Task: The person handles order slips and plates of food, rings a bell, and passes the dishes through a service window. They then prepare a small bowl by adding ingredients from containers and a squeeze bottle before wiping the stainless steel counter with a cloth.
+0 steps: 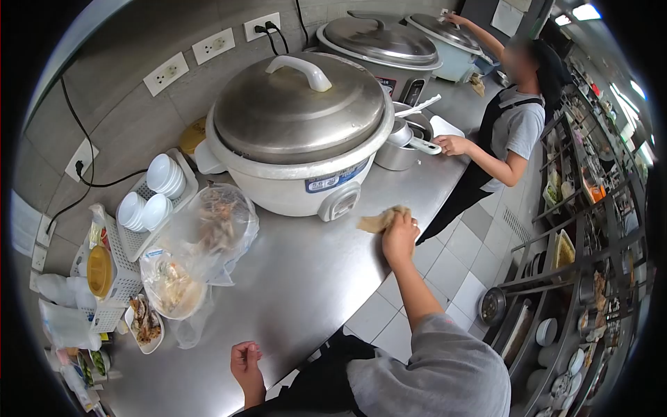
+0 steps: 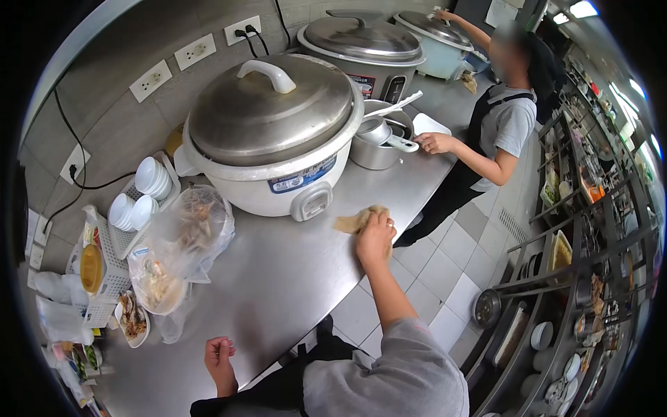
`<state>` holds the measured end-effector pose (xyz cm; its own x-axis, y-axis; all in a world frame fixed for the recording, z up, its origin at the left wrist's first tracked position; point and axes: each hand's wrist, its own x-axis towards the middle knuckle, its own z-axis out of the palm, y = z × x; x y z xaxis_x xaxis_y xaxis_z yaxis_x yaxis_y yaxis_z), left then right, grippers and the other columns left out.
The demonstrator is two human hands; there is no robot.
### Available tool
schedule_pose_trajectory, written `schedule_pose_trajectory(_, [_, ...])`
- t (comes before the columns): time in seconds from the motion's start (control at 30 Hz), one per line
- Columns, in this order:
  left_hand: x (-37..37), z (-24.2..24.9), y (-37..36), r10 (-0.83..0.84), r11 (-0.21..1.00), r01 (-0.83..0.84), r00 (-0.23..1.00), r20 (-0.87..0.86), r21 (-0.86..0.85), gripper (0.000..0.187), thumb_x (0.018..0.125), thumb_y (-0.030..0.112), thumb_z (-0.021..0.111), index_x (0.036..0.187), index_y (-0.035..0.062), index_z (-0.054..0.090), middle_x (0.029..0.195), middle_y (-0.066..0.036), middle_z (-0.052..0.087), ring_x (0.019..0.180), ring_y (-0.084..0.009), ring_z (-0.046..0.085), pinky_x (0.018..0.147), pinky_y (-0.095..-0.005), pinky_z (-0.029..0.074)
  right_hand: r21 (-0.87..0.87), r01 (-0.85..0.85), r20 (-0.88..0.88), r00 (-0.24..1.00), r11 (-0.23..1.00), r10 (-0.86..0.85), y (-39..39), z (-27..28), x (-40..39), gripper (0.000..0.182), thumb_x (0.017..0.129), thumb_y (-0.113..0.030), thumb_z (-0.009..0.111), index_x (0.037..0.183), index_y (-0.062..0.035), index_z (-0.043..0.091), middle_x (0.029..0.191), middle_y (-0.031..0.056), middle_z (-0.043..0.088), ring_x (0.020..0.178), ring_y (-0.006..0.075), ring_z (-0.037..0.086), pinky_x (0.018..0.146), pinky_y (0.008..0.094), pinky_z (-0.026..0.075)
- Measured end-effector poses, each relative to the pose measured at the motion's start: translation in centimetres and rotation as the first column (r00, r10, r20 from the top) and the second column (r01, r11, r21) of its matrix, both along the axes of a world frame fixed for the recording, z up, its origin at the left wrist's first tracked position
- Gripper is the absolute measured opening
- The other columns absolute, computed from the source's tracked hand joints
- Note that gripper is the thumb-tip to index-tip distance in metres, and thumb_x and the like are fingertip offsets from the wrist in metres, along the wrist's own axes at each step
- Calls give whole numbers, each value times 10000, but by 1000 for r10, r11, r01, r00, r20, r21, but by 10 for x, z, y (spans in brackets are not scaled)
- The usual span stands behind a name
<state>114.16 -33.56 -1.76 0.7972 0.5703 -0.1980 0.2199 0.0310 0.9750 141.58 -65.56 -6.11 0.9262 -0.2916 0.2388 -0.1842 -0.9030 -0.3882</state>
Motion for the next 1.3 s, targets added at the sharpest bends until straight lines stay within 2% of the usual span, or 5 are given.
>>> schedule_pose_trajectory(0.6, [23,5,-32,-9,995,14,999,-47,100,83,871,81,580,891,2,564,793,-44,576,723,-102,550,658,-242,464,-372,157,299,953,915,-42,-115,-2,162,260,828,-110,469,1049,-16,569,1172,176,534,1081,370,485,876,454,402])
schedule_pose_trajectory(0.93, [25,-4,-25,-70,967,106,985,-159,230,133,879,160,602,938,40,608,889,-57,611,814,-134,598,734,-265,485,23,-510,-663,636,860,396,-119,46,50,456,886,-225,453,1266,26,463,1357,248,386,1217,394,418,1009,413,346])
schedule_pose_trajectory(1.17, [-9,-6,5,-16,981,29,997,-72,190,137,881,165,595,946,44,595,889,-65,605,801,-148,586,715,-268,476,763,-230,-340,652,605,677,-46,122,-15,266,843,-86,531,1085,1,600,912,84,636,762,148,563,639,289,460])
schedule_pose_trajectory(1.23, [-38,-3,22,36,980,-28,999,-40,198,129,877,158,601,943,47,598,885,-63,607,784,-145,581,709,-265,472,740,-173,-355,720,650,596,-26,61,1,451,916,-291,498,1223,39,493,1167,188,562,1051,287,539,886,366,437])
schedule_pose_trajectory(1.3, [-82,-3,38,114,972,-114,993,10,205,124,874,155,607,942,51,603,879,-58,608,767,-139,574,701,-259,468,-212,-746,10,644,631,765,7,-19,-6,486,945,-315,407,1237,69,464,1258,264,482,1192,380,429,1001,447,337])
